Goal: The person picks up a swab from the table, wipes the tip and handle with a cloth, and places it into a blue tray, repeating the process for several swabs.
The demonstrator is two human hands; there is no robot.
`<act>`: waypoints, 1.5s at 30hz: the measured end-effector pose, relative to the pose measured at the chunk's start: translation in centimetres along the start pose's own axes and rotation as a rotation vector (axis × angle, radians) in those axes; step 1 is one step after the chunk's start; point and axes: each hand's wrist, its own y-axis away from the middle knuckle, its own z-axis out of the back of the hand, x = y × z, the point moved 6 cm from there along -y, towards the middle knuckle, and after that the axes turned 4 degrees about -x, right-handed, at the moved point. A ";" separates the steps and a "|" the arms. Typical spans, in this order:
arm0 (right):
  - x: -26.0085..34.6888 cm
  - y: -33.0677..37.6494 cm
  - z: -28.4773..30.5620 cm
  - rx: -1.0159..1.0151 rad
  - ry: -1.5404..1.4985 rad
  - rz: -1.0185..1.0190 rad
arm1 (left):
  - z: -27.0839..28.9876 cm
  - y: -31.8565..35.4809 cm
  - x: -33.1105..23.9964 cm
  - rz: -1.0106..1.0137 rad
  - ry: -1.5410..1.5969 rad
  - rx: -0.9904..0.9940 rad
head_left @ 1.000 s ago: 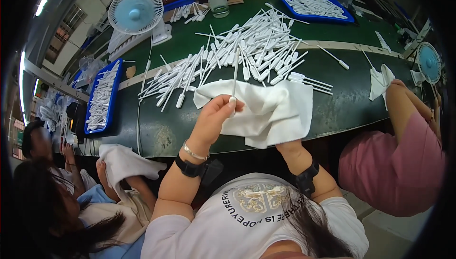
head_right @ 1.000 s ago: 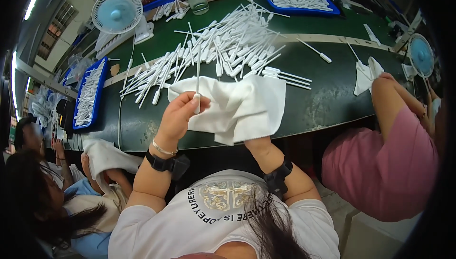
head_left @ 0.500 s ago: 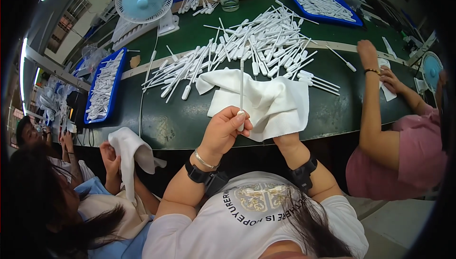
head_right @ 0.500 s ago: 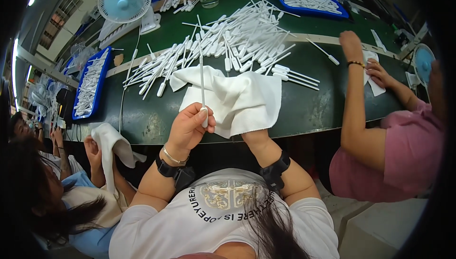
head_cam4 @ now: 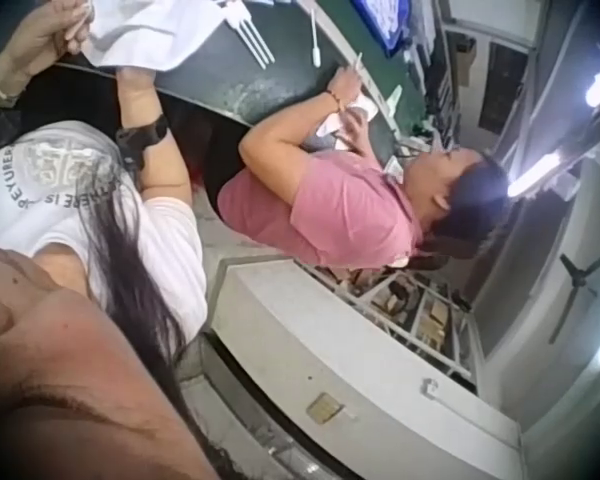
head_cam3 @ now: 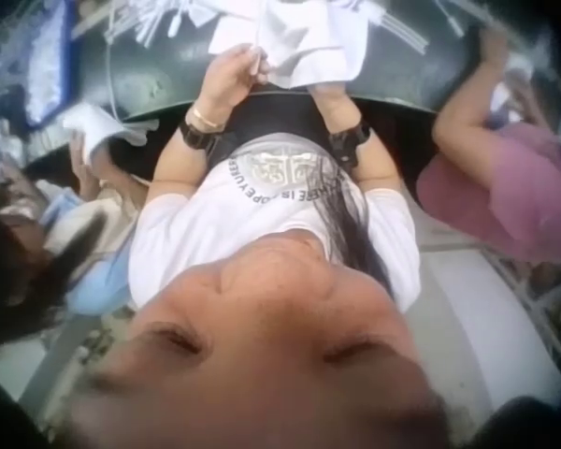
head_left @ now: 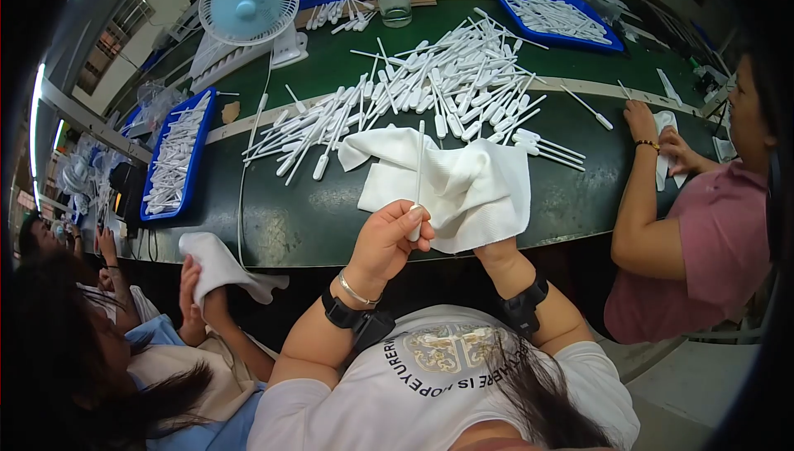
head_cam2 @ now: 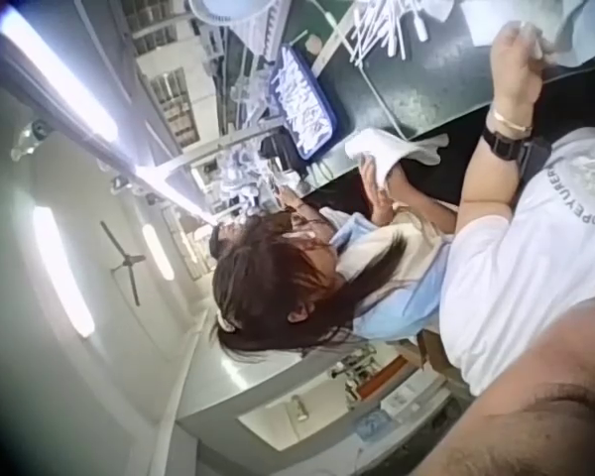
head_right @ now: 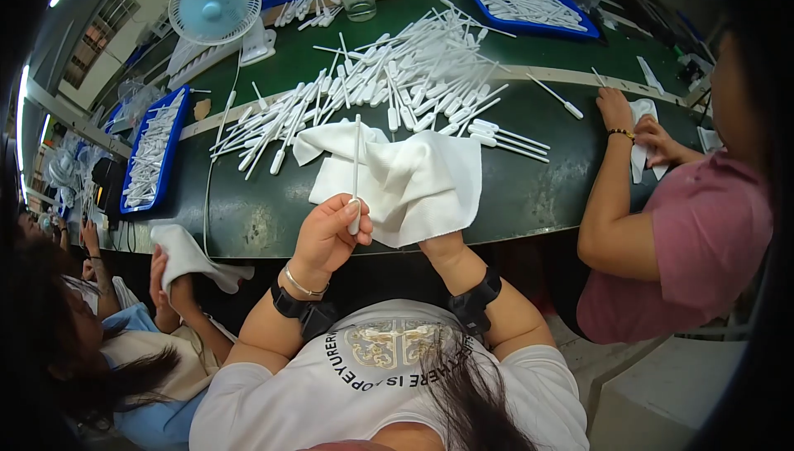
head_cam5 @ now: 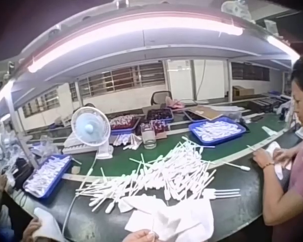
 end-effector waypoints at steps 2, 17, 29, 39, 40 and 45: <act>-0.7 0.0 0.3 -0.001 -0.057 -0.040 | 0.2 0.0 -0.4 -0.062 -0.049 -0.010; -0.7 1.5 1.4 0.156 -0.017 -0.239 | -4.0 -0.6 -0.5 -0.396 -1.028 -0.033; 1.5 -0.5 3.9 -0.143 0.533 0.234 | -4.1 0.7 -0.6 -0.511 -1.373 -0.034; -0.5 -0.1 -0.7 0.325 0.356 -0.068 | -0.9 -0.9 3.2 0.287 -0.091 0.063; -0.3 -0.3 -0.4 0.322 0.356 -0.068 | -0.9 -0.9 3.2 0.289 -0.092 0.064; 2.1 -1.5 1.4 0.076 0.298 0.060 | -3.0 0.5 3.1 0.437 0.264 0.378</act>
